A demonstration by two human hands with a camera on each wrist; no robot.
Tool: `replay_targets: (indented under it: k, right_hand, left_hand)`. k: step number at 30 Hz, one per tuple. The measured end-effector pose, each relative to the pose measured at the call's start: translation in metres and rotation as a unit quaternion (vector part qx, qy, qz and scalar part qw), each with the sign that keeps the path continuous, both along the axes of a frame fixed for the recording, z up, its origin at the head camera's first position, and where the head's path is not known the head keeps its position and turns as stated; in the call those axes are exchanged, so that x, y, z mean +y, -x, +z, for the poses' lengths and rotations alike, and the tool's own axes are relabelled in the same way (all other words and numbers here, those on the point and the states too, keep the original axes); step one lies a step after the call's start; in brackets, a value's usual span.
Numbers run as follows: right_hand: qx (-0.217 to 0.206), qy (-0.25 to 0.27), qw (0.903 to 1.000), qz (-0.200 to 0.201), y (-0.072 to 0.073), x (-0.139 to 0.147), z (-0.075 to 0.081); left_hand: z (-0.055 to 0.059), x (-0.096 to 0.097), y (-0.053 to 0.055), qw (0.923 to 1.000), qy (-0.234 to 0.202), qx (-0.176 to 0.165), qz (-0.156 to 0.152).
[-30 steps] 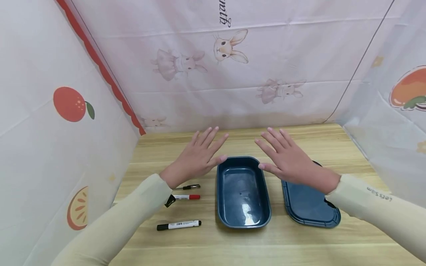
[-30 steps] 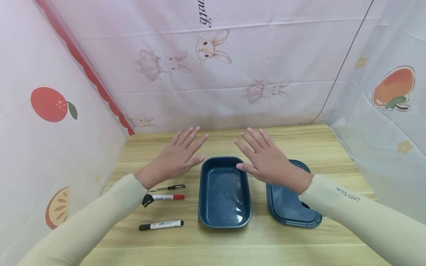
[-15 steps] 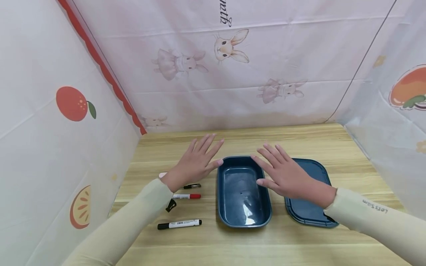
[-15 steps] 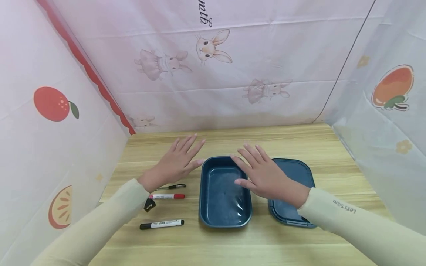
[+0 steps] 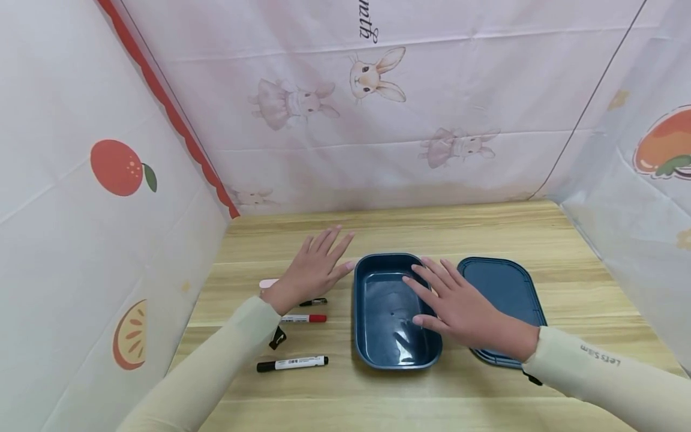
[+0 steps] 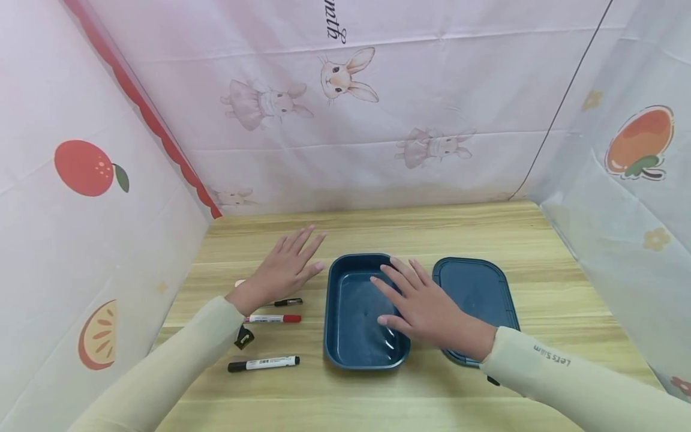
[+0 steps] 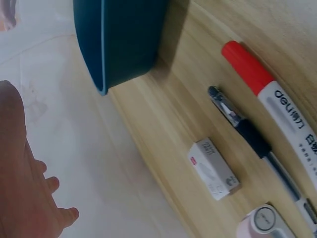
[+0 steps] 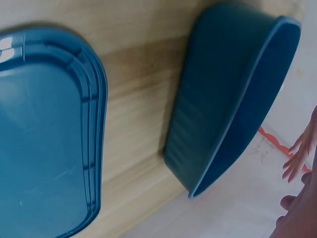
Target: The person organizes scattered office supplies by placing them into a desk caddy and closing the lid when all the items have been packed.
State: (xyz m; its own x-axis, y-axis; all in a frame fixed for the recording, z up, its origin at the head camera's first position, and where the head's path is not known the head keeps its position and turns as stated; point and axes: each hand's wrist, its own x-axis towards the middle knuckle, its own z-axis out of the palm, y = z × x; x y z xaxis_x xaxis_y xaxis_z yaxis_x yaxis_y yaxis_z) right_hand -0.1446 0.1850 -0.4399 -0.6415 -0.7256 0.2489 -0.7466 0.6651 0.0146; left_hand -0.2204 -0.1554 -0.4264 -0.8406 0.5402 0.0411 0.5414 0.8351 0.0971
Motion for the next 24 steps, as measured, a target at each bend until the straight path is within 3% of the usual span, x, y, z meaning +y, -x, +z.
replay_targets:
  k: [11,19,24]
  right_hand:
    - [-0.017,0.015,0.9997,-0.001,-0.022,-0.003,-0.019]
    - [0.006,0.037,0.9992,0.011,-0.038,-0.007,-0.040]
    - [-0.005,0.046,0.9989,0.001,-0.043,-0.008,-0.049]
  left_hand:
    - [-0.019,-0.017,0.004,0.9989,-0.022,-0.025,0.034]
    - [-0.034,-0.031,0.008,0.9968,-0.037,-0.032,0.062]
    - [-0.041,-0.039,0.010,0.9949,-0.038,-0.044,0.082]
